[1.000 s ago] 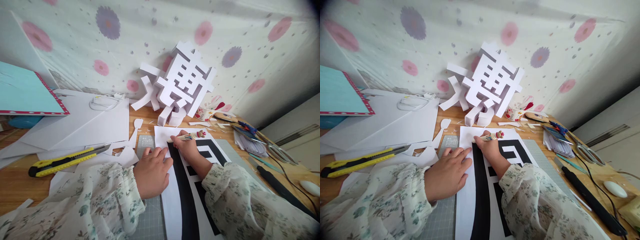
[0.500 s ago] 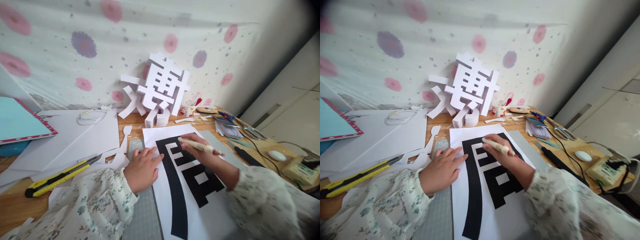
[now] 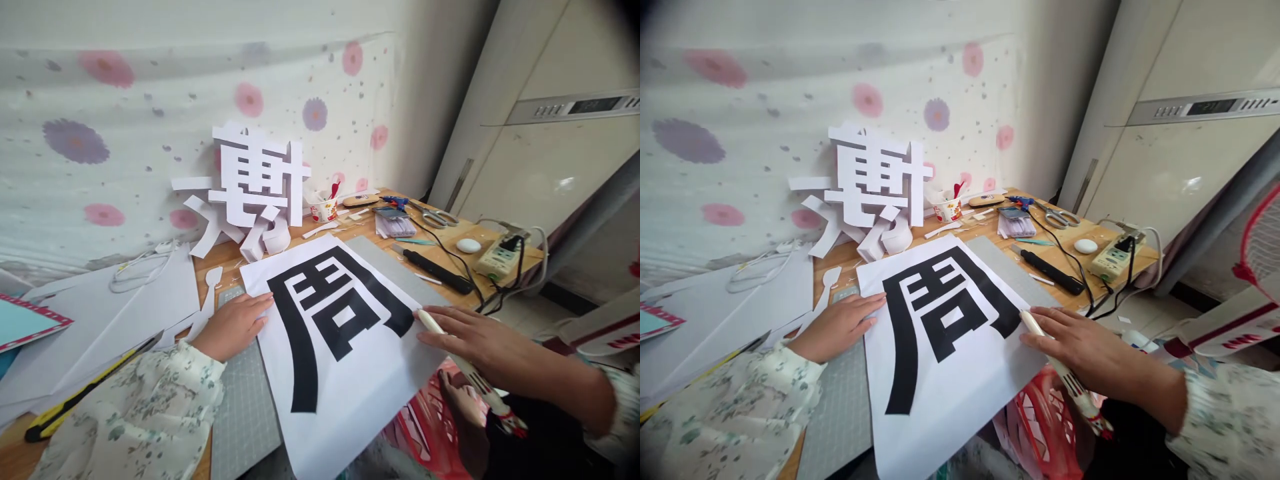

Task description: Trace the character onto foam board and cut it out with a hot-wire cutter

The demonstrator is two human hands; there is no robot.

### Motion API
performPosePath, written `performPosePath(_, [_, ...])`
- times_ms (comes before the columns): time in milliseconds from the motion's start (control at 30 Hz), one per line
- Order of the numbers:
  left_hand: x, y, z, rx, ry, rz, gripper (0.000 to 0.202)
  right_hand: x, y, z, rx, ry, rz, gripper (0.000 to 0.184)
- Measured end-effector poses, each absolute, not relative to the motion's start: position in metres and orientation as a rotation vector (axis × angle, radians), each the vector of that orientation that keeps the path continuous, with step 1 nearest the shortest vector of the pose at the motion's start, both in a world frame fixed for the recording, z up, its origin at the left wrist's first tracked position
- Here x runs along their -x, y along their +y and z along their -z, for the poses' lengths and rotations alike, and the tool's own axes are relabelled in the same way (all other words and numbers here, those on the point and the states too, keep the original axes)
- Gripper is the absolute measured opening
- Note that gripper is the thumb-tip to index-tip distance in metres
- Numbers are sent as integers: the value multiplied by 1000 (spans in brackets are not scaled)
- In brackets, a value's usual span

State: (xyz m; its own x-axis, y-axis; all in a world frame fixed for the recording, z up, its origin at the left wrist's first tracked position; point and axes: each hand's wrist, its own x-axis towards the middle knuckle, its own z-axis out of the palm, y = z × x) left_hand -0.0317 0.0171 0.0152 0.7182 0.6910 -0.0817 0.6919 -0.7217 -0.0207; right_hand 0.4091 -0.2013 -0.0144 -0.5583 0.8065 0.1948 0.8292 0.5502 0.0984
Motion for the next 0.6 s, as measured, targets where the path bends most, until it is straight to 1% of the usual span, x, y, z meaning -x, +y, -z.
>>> performPosePath(100, [30,24,-19,-2885,1156,154,42,-407,-198,24,1296,-2641,430,45])
performPosePath(200, [26,29,-23,-2868,1161,156,29,-399,-192,25,1192,-2590,596,33])
performPosePath(333, [24,33,-25,-2846,1163,140,28,-393,-191,16,1111,-2536,679,26])
performPosePath(500, [26,38,-24,-2839,1148,77,28,-395,-183,-9,1029,-2411,638,16])
performPosePath(600, [27,39,-22,-2840,1145,24,30,-391,-159,-43,1014,-2316,765,12])
